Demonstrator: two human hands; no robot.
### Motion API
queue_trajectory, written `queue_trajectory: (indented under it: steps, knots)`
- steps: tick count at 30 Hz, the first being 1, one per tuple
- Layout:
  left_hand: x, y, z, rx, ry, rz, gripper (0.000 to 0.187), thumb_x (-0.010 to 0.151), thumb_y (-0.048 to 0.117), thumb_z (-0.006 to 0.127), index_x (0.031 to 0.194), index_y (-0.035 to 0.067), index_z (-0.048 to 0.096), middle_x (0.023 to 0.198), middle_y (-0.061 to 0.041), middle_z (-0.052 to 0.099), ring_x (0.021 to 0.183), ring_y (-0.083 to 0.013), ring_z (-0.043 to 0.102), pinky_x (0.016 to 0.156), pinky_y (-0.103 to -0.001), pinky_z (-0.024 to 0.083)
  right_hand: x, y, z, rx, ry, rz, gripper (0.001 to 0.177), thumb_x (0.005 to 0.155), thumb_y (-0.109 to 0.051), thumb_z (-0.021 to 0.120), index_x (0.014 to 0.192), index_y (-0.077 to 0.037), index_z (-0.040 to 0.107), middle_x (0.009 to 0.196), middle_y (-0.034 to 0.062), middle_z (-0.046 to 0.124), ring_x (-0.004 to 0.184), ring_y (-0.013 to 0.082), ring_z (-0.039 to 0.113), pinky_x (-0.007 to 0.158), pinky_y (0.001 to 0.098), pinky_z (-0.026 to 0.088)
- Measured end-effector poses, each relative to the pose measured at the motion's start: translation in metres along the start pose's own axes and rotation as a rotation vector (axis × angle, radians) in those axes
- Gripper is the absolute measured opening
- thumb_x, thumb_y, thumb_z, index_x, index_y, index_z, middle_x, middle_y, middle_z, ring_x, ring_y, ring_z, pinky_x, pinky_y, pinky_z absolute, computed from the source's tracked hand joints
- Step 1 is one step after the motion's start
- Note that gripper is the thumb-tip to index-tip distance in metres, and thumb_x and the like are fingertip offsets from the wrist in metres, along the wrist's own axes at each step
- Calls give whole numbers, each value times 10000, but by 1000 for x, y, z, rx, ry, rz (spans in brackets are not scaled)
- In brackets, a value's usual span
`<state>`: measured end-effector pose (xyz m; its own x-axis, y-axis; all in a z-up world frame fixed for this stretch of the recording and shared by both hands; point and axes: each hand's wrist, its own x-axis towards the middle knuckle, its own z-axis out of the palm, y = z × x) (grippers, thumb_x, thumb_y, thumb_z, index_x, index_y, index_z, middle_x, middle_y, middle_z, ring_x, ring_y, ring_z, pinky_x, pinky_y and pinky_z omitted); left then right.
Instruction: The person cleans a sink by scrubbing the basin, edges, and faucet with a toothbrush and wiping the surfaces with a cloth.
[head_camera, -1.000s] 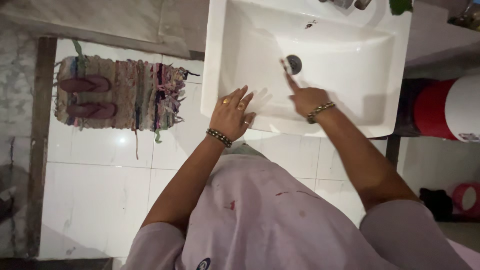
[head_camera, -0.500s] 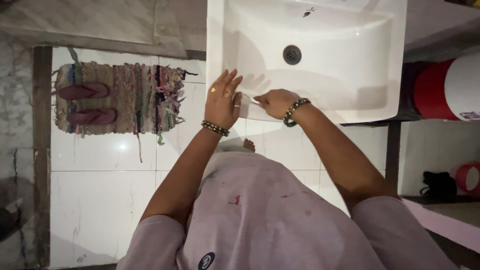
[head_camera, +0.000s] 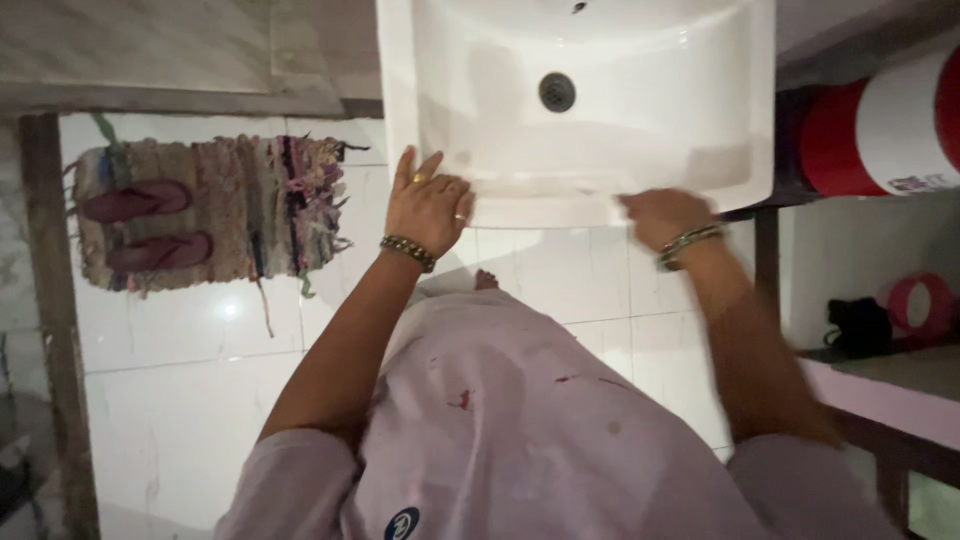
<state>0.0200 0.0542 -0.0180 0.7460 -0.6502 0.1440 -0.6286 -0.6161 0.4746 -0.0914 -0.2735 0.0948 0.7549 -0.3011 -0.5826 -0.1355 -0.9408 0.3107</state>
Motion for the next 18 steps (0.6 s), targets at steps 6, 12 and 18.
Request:
queue_trajectory:
  steps: [6, 12, 18]
  knots:
    - [1, -2, -1, -19, 38, 4, 380, 1040, 349, 474, 1097, 143, 788, 1161, -39, 755, 1395, -254, 499, 1267, -530, 102, -18, 37, 18, -20, -28, 289, 386, 1020, -213, 508, 1360, -212, 689, 1096, 115, 766, 951, 266, 735, 820, 440, 583]
    - [-2, -6, 4, 6, 113, 46, 384, 1049, 343, 482, 1104, 127, 795, 1142, -41, 767, 1390, -257, 518, 1272, -535, 121, -33, 99, 36, 190, -98, 495, 554, 1005, -196, 487, 1527, -379, 454, 1194, 89, 707, 876, 294, 735, 826, 458, 571]
    - [-4, -4, 0, 35, 96, 37, 386, 1057, 344, 473, 1113, 133, 792, 1174, -40, 764, 1400, -256, 515, 1278, -530, 134, -33, 120, 37, 48, -49, 442, 547, 1032, -187, 478, 1551, -358, 495, 1129, 130, 743, 965, 294, 717, 825, 477, 591]
